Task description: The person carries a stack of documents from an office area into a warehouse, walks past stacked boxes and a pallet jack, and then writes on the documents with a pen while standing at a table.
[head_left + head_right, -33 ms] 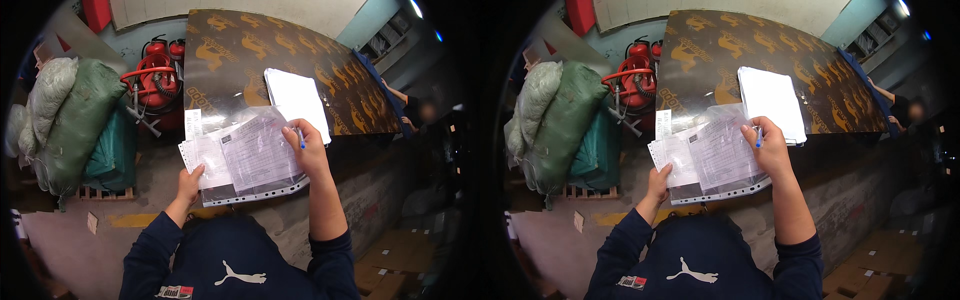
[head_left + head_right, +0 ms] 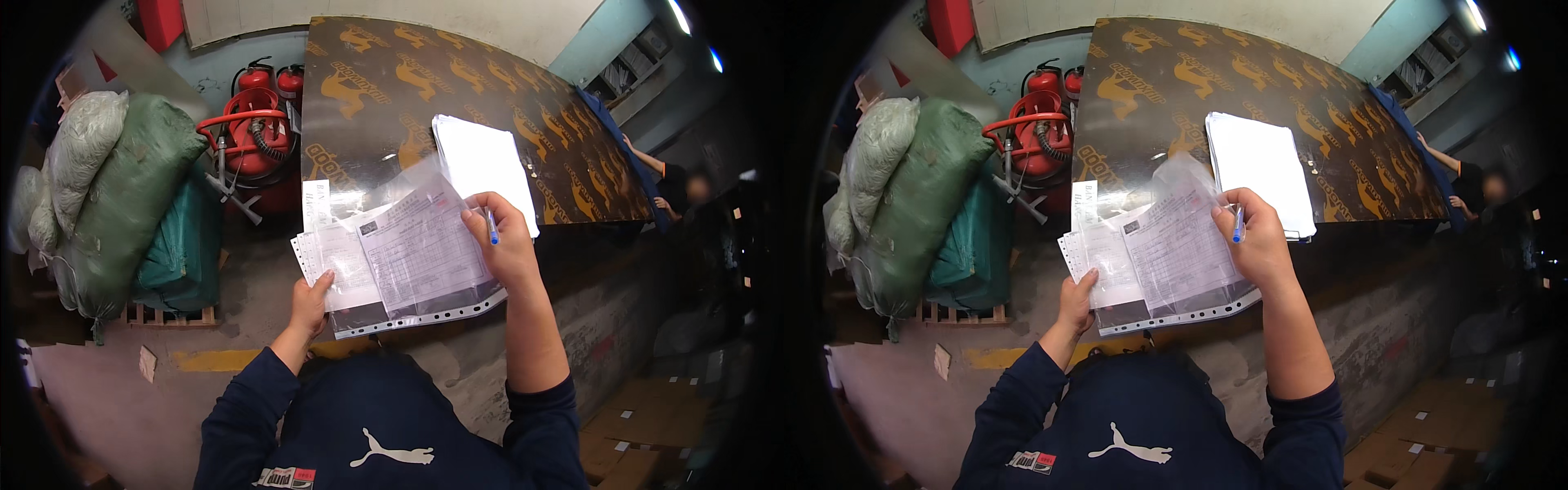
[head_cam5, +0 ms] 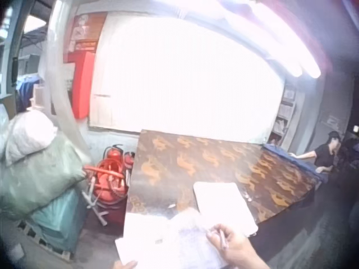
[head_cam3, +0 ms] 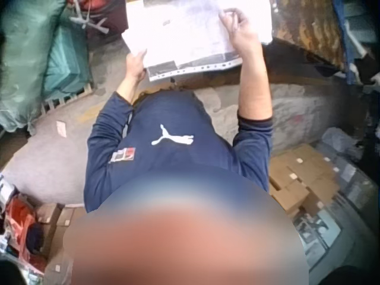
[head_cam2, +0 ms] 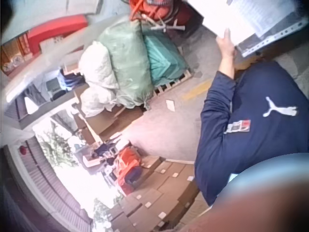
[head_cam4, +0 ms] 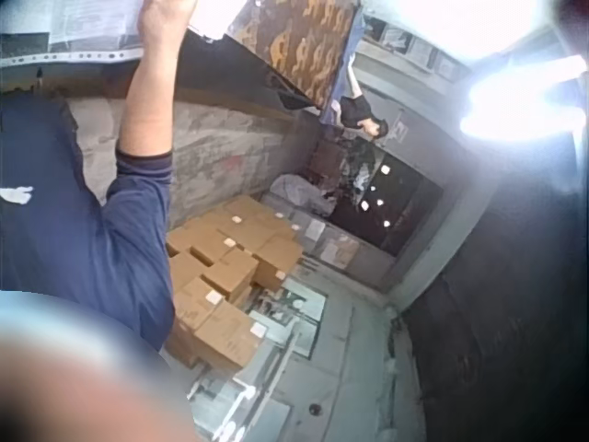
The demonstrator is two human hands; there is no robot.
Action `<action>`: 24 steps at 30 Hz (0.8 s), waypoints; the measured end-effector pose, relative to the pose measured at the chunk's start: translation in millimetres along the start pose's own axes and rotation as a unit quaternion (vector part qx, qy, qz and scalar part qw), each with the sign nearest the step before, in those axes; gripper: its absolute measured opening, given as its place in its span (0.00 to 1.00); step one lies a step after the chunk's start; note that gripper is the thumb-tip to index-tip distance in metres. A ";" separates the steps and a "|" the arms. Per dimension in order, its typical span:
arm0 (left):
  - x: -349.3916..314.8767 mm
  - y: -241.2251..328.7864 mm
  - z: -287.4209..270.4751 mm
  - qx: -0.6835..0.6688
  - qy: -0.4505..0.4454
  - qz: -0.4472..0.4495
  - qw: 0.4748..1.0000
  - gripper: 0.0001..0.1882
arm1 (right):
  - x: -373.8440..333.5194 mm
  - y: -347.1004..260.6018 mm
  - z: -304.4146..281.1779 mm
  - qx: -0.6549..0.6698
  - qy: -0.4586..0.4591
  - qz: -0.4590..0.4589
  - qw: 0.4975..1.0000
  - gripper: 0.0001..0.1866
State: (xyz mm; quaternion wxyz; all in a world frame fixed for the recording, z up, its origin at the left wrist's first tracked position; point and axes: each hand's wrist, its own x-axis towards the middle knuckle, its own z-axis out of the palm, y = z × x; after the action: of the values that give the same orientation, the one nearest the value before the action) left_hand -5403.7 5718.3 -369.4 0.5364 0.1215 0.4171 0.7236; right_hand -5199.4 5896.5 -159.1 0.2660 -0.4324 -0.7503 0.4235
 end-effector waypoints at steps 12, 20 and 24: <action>10.7 -25.4 -6.1 -0.122 -0.041 0.027 0.991 0.42 | 10.1 -64.4 7.2 0.043 -0.111 -0.081 0.990 0.08; 15.0 -19.7 -4.2 -0.135 -0.059 -0.006 0.989 0.30 | 8.2 -33.1 7.4 0.036 -0.030 0.060 0.997 0.02; 15.7 -14.0 -2.6 -0.097 -0.067 -0.020 0.993 0.20 | 5.0 0.7 8.6 0.041 -0.006 0.053 0.998 0.03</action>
State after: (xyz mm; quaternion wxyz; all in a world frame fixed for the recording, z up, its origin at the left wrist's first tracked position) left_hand -5402.2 5732.0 -385.6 0.5872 0.1085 0.3100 0.7398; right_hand -5208.1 5897.6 -163.9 0.2560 -0.4579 -0.7098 0.4701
